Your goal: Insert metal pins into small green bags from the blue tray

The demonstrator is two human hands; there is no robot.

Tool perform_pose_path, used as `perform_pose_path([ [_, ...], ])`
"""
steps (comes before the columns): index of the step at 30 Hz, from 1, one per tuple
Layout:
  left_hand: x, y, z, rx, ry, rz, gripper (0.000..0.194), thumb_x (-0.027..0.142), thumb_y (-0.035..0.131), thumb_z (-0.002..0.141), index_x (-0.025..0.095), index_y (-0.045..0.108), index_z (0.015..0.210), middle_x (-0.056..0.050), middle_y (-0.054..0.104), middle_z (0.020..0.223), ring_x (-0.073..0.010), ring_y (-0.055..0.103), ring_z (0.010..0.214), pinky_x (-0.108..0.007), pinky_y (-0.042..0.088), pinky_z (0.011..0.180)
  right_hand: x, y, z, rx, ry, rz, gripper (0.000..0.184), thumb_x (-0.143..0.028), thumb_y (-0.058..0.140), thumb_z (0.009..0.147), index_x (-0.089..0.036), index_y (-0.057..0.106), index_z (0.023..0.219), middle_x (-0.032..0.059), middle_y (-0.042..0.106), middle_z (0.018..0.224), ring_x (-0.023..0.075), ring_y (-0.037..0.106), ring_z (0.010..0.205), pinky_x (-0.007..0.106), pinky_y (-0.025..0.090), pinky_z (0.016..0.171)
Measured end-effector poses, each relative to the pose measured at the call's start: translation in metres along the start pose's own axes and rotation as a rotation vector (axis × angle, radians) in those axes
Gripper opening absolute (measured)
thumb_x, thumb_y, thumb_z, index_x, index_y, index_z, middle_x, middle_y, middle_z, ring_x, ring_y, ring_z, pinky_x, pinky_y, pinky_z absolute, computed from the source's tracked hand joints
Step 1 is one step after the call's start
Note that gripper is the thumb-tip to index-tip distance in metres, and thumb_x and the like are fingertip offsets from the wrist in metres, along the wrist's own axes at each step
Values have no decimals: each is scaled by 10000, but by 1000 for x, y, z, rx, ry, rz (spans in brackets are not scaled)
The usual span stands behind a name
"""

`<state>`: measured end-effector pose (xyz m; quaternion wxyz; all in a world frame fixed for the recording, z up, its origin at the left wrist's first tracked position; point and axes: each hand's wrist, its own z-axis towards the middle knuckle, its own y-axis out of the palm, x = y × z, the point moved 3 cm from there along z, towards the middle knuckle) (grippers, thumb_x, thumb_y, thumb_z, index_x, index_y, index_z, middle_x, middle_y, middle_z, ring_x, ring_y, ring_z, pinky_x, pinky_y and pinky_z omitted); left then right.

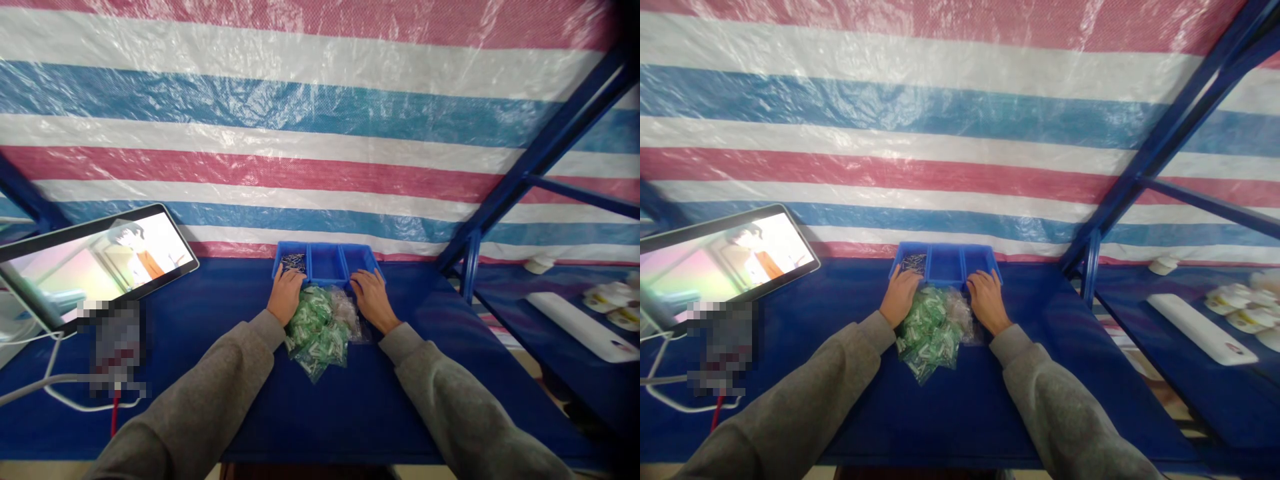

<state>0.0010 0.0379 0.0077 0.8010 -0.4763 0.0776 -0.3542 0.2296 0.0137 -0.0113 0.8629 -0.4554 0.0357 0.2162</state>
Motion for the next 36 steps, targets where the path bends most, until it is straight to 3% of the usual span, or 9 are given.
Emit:
perform_pose_path([
  [6, 0, -7, 6, -2, 9, -79, 280, 196, 305, 926, 192, 582, 968, -33, 615, 1027, -156, 466, 1156, -457, 182, 1115, -2, -5, 4, 11, -17, 12, 285, -289, 350, 911, -171, 603, 963, 102, 554, 1203, 241, 398, 1217, 498, 224, 1043],
  [10, 17, -34, -7, 68, 4, -63, 312, 297, 361, 917, 188, 533, 1152, -83, 498, 1239, -207, 333, 1275, -463, 162, 1116, -29, -28, -11, 40, 22, -9, 444, -397, 380, 895, -154, 459, 1259, 148, 340, 1393, 278, 271, 1301, 514, 214, 1051],
  [12, 32, -45, -21, -51, 127, -82, 393, 376, 392, 900, 214, 465, 1251, -80, 431, 1321, -225, 271, 1313, -461, 158, 1116, -47, -37, -27, -81, -51, 18, 584, -454, 406, 872, -181, 302, 1378, 127, 208, 1461, 279, 187, 1338, 493, 234, 1052],
  [14, 43, -50, -37, -209, 206, -76, 616, 532, 452, 829, 225, 338, 1351, -98, 298, 1420, -279, 187, 1344, -494, 156, 1101, -61, -41, -46, -240, -126, 22, 757, -533, 454, 819, -189, 168, 1429, 123, 107, 1490, 302, 107, 1355, 514, 215, 1052],
  [17, 48, -48, -57, -335, 253, -46, 936, 718, 512, 653, 230, 226, 1399, -124, 181, 1466, -352, 114, 1350, -553, 159, 1066, -67, -38, -68, -380, -164, 2, 894, -606, 498, 751, -204, 97, 1442, 125, 54, 1496, 335, 52, 1356, 557, 205, 1034],
  [21, 41, -35, -62, -367, 239, 6, 924, 736, 479, 657, 261, 204, 1401, -116, 174, 1470, -348, 141, 1344, -557, 172, 1049, -62, -25, -75, -398, -134, -3, 934, -631, 511, 732, -211, 75, 1443, 129, 61, 1495, 327, 71, 1356, 544, 225, 1032],
  [24, 38, -31, -59, -344, 210, 37, 825, 698, 444, 720, 280, 217, 1394, -98, 215, 1457, -324, 204, 1326, -517, 213, 1044, -59, -19, -70, -369, -104, 17, 842, -597, 469, 786, -207, 110, 1440, 133, 119, 1487, 299, 130, 1353, 506, 236, 1050],
  [31, 33, -29, -56, -328, 168, 91, 667, 611, 433, 783, 311, 290, 1362, -104, 397, 1321, -270, 384, 1202, -424, 330, 966, -51, -20, -60, -324, -52, 77, 586, -513, 448, 843, -203, 355, 1331, 123, 357, 1387, 248, 353, 1269, 430, 349, 1017],
  [36, 30, -25, -54, -306, 149, 125, 603, 513, 482, 810, 346, 286, 1355, -80, 415, 1312, -252, 398, 1191, -413, 339, 962, -49, -13, -60, -287, -49, 50, 530, -428, 430, 877, -164, 349, 1330, 143, 398, 1354, 250, 356, 1266, 436, 356, 1017],
])
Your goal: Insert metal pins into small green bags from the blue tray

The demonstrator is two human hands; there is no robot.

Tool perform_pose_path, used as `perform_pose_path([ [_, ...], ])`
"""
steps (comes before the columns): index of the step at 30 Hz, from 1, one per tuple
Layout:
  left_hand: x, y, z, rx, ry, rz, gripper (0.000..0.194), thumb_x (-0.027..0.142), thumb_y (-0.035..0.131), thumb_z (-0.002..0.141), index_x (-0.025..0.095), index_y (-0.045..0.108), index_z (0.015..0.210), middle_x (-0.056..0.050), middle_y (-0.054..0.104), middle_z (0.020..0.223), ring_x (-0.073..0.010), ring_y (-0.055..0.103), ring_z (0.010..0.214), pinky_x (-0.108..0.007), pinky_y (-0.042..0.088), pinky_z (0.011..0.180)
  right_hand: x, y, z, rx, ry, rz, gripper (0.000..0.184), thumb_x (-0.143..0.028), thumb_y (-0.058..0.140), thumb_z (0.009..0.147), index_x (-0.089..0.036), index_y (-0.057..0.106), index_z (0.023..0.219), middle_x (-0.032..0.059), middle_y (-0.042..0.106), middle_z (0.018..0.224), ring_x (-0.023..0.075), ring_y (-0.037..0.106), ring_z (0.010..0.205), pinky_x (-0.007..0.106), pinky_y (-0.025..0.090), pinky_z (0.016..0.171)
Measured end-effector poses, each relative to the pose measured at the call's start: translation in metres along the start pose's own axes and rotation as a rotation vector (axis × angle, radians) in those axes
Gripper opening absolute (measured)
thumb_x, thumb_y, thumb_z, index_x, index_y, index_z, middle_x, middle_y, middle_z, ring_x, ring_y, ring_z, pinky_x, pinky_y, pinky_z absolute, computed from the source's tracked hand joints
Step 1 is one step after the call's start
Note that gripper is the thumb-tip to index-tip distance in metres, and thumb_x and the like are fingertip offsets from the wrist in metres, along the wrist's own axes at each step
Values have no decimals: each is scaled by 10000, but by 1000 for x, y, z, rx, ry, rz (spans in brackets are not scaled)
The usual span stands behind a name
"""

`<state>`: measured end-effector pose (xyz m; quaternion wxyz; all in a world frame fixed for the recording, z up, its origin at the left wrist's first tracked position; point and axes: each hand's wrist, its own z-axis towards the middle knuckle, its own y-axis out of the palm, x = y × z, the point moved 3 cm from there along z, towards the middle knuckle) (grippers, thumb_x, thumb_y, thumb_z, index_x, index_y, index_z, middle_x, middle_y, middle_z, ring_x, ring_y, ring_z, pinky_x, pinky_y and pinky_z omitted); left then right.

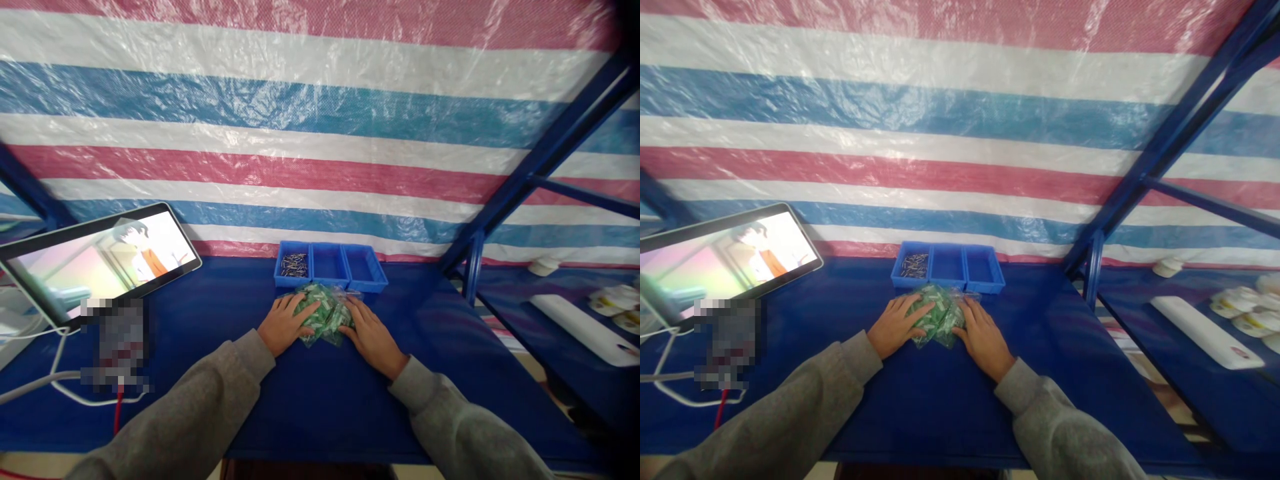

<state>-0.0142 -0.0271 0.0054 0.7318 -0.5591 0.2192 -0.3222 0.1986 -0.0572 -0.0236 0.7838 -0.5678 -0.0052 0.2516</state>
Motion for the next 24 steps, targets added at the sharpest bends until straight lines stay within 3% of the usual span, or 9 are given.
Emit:
perform_pose_path([
  [7, 7, -2, 0, 80, -9, 70, 563, 426, 462, 857, 373, 235, 1369, -13, 349, 1410, -271, 201, 1343, -537, 145, 1076, -5, -1, -5, 108, 42, -71, 665, -439, 404, 884, -138, 167, 1427, 141, 259, 1445, 269, 244, 1325, 444, 326, 1042],
  [14, 3, 0, -1, 67, 11, -2, 542, 391, 462, 869, 360, 252, 1367, -49, 191, 1475, -262, 211, 1346, -461, 294, 1050, -10, -8, -7, 117, 47, -110, 650, -407, 409, 887, -189, 143, 1438, 102, 147, 1486, 278, 186, 1344, 464, 287, 1057],
  [18, 2, 0, 0, 76, 6, -51, 549, 417, 442, 870, 305, 259, 1375, -78, 164, 1480, -265, 170, 1357, -460, 295, 1053, -12, -7, -6, 105, 19, -91, 635, -400, 399, 894, -180, 154, 1436, 98, 77, 1497, 282, 121, 1357, 463, 276, 1064],
  [24, 4, 3, 2, 44, 9, -73, 518, 406, 412, 888, 280, 273, 1370, -53, 254, 1455, -214, 238, 1337, -399, 329, 1036, -10, 3, -4, 21, -9, -48, 653, -456, 356, 902, -171, 122, 1440, 104, 168, 1481, 252, 149, 1355, 444, 273, 1073],
])
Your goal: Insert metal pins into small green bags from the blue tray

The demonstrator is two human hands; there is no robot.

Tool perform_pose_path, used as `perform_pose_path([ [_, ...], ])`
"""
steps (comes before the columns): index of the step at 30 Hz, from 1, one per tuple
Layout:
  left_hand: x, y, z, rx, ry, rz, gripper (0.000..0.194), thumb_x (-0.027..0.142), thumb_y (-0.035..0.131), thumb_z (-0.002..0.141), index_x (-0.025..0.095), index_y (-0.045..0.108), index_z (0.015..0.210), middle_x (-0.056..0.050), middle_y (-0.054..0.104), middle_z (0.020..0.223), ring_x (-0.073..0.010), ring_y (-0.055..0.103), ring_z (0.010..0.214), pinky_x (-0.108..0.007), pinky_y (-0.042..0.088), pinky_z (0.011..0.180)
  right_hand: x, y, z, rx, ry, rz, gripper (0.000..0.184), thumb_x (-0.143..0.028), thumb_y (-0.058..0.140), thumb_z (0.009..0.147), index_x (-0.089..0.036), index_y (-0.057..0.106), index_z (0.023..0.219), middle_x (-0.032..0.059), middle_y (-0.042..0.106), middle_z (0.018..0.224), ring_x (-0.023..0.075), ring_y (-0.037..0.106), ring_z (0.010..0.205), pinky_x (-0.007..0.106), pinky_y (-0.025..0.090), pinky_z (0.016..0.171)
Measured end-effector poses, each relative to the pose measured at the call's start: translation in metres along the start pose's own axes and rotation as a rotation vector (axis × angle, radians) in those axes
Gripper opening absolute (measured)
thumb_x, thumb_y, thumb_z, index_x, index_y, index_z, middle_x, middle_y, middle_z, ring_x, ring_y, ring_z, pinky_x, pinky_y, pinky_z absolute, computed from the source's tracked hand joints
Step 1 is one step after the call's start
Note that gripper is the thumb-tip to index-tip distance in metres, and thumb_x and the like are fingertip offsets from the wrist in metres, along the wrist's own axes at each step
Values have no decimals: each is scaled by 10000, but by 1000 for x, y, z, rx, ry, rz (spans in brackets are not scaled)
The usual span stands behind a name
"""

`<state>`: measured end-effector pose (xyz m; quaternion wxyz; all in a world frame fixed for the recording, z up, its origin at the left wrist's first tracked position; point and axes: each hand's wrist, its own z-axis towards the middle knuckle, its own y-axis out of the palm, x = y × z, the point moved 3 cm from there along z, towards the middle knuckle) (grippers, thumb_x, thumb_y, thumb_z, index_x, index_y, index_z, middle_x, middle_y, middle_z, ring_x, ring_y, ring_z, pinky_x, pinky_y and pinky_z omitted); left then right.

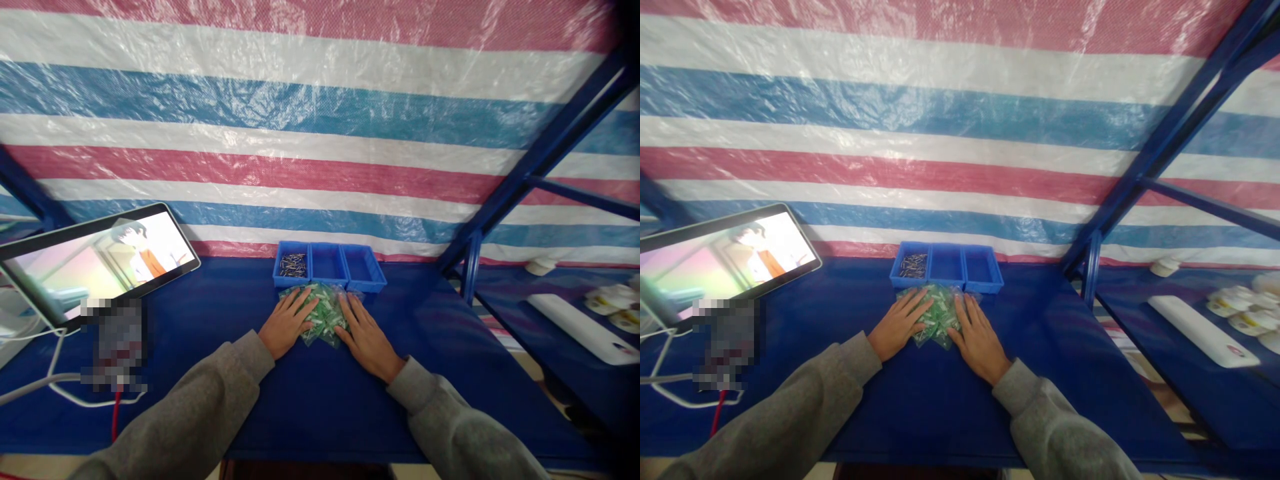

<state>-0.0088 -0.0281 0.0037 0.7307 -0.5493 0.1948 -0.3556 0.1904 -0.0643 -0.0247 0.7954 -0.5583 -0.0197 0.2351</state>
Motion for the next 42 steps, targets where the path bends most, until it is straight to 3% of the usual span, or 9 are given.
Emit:
perform_pose_path([
  [8, 4, -3, 7, 0, -87, -14, 373, 355, 337, 926, 333, 386, 1295, 4, 429, 1345, -199, 391, 1211, -384, 366, 948, 1, 4, 3, -20, 6, -3, 653, -452, 348, 904, -154, 124, 1440, 110, 226, 1463, 256, 181, 1347, 443, 274, 1072],
  [14, 4, -3, 8, -4, -107, -74, 397, 280, 315, 936, 343, 333, 1327, 1, 466, 1298, -180, 420, 1155, -360, 364, 927, 0, 4, 5, -18, 16, 11, 624, -440, 339, 908, -160, 157, 1435, 104, 252, 1455, 252, 203, 1342, 443, 277, 1071],
  [19, 3, 2, 6, -19, -93, -54, 378, 241, 354, 920, 353, 424, 1274, -4, 421, 1340, -208, 387, 1194, -388, 357, 949, 0, 6, 4, -15, 29, 18, 629, -430, 335, 910, -164, 126, 1440, 100, 226, 1465, 249, 185, 1347, 447, 265, 1076],
  [26, 4, 1, 5, -13, -59, -104, 412, 329, 292, 937, 292, 335, 1345, -38, 358, 1391, -216, 293, 1289, -428, 300, 1038, 1, 7, 4, -12, 40, 19, 631, -442, 319, 914, -155, 123, 1440, 105, 204, 1471, 243, 154, 1355, 435, 252, 1081],
  [33, 2, 1, 2, -45, 32, -100, 549, 449, 341, 903, 249, 214, 1398, -81, 269, 1439, -250, 215, 1338, -457, 258, 1069, -3, 0, 3, -2, 52, 2, 634, -445, 312, 915, -177, 86, 1444, 88, 111, 1495, 254, 107, 1363, 447, 236, 1079],
  [42, 6, -3, -1, 7, -33, 5, 571, 476, 391, 877, 295, 221, 1391, -55, 179, 1475, -293, 130, 1359, -519, 218, 1063, -13, -10, -1, -12, 18, -72, 809, -604, 408, 817, -201, 93, 1443, 93, -2, 1503, 320, 28, 1359, 514, 199, 1061],
])
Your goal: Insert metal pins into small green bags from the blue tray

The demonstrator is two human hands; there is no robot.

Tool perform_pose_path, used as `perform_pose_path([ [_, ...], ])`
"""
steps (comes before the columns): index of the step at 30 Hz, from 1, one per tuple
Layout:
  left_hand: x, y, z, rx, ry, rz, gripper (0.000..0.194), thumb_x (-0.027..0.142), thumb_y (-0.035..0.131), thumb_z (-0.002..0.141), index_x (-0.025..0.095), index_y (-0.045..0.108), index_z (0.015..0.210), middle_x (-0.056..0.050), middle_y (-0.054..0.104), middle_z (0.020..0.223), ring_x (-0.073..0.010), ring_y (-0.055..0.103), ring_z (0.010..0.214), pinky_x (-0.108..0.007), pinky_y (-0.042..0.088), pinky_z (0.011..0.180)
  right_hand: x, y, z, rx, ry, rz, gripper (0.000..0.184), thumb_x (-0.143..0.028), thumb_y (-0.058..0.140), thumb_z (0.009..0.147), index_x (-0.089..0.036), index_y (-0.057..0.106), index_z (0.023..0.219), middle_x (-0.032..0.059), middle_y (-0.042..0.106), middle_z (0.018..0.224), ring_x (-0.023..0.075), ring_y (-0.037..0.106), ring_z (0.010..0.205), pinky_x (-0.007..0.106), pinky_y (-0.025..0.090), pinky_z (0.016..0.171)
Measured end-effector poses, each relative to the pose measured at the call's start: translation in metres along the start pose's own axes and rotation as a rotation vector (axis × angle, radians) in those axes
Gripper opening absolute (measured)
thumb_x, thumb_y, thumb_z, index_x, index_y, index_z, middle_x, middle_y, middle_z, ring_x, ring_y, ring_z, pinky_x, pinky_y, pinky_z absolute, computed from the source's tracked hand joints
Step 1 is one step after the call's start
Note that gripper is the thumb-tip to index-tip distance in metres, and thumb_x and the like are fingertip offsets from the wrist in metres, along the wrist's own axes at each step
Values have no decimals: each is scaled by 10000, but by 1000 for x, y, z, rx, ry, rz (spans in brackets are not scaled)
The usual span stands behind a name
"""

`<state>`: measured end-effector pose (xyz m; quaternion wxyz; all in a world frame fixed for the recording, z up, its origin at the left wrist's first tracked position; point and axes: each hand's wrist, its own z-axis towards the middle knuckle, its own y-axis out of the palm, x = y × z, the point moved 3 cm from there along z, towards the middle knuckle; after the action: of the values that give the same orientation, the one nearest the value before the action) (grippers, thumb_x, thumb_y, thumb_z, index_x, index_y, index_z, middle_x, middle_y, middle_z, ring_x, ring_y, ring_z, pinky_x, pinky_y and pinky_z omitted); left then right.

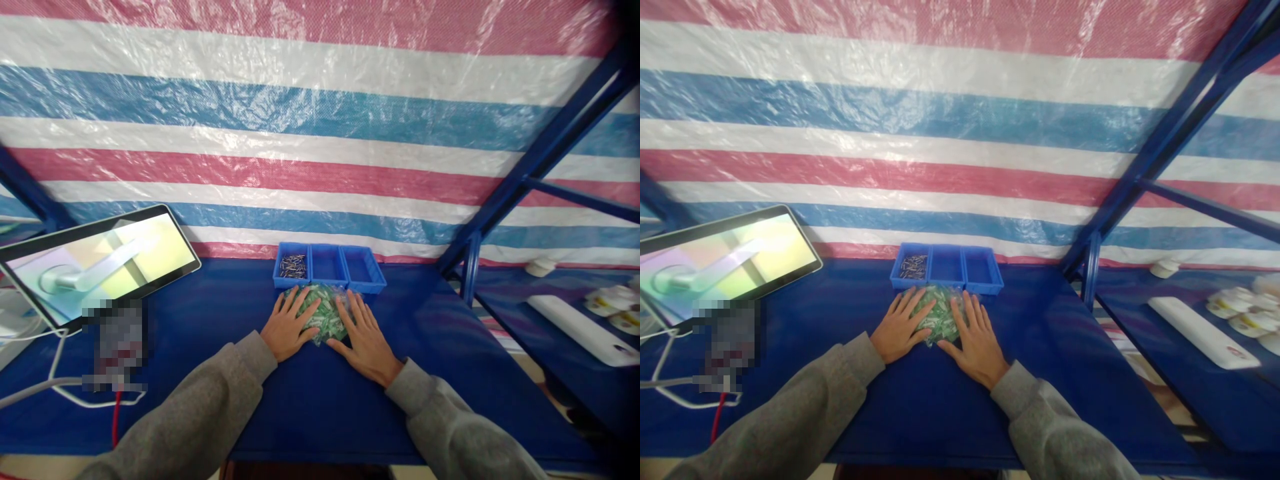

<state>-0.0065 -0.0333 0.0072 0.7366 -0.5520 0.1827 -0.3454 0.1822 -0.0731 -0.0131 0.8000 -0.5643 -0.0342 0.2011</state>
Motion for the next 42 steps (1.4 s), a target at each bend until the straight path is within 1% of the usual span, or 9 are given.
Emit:
perform_pose_path([
  [9, -2, 3, 0, -21, -16, -42, 588, 510, 371, 872, 296, 208, 1395, -55, 205, 1467, -286, 174, 1347, -511, 223, 1064, 3, 8, 3, -51, -11, 36, 837, -615, 402, 813, -191, 54, 1445, 97, 23, 1502, 306, 49, 1362, 495, 210, 1065],
  [14, -3, 3, 0, -35, -22, -76, 601, 528, 383, 860, 303, 216, 1392, -54, 210, 1463, -283, 176, 1345, -510, 212, 1072, 2, 3, 4, -3, 7, 65, 809, -583, 408, 828, -195, 58, 1445, 82, -5, 1504, 293, 30, 1365, 478, 207, 1073],
  [18, -5, 2, 1, -35, -41, -94, 618, 551, 390, 847, 303, 229, 1389, -60, 215, 1459, -289, 169, 1346, -523, 200, 1074, 1, -2, 5, 45, 32, 68, 780, -554, 408, 841, -205, 57, 1445, 75, 3, 1505, 292, 21, 1365, 503, 179, 1075],
  [26, -3, -3, 1, -4, -29, -94, 615, 542, 414, 841, 277, 271, 1378, -74, 244, 1445, -283, 186, 1341, -515, 200, 1077, 2, -4, 4, 76, 14, 72, 675, -477, 392, 877, -213, 126, 1439, 68, 25, 1505, 277, 51, 1366, 482, 202, 1079],
  [29, -3, -10, 3, 57, -25, -84, 514, 463, 392, 879, 253, 340, 1346, -74, 302, 1415, -250, 218, 1331, -472, 220, 1080, 3, -5, 3, 91, 6, 73, 643, -459, 389, 883, -214, 161, 1433, 68, 42, 1504, 275, 71, 1365, 477, 210, 1079],
  [32, -12, -21, 11, 184, -70, -59, 359, 280, 325, 920, 237, 469, 1246, -55, 390, 1352, -205, 266, 1307, -413, 250, 1071, 2, -6, 3, 92, 8, 72, 613, -440, 385, 888, -206, 201, 1424, 75, 55, 1503, 276, 83, 1363, 471, 214, 1080],
  [35, -30, -28, 24, 281, -150, -15, 351, 163, 332, 890, 220, 525, 1177, -71, 471, 1264, -226, 324, 1264, -440, 277, 1035, 2, -7, 4, 96, 3, 75, 584, -431, 381, 891, -216, 233, 1413, 72, 79, 1500, 281, 102, 1360, 480, 226, 1074],
  [39, -55, -23, 40, 244, -179, 34, 236, 167, 442, 839, 207, 607, 1004, -86, 593, 997, -257, 442, 1116, -511, 252, 1013, 3, -9, 5, 122, 3, 90, 543, -422, 375, 894, -213, 288, 1388, 78, 115, 1493, 282, 132, 1355, 486, 237, 1068],
  [42, -66, -21, 46, 238, -143, -20, 189, 223, 442, 856, 207, 628, 886, -68, 602, 831, -241, 490, 994, -514, 275, 995, 3, -13, 7, 144, 7, 111, 507, -413, 371, 898, -198, 343, 1356, 88, 139, 1485, 280, 152, 1350, 477, 242, 1068],
])
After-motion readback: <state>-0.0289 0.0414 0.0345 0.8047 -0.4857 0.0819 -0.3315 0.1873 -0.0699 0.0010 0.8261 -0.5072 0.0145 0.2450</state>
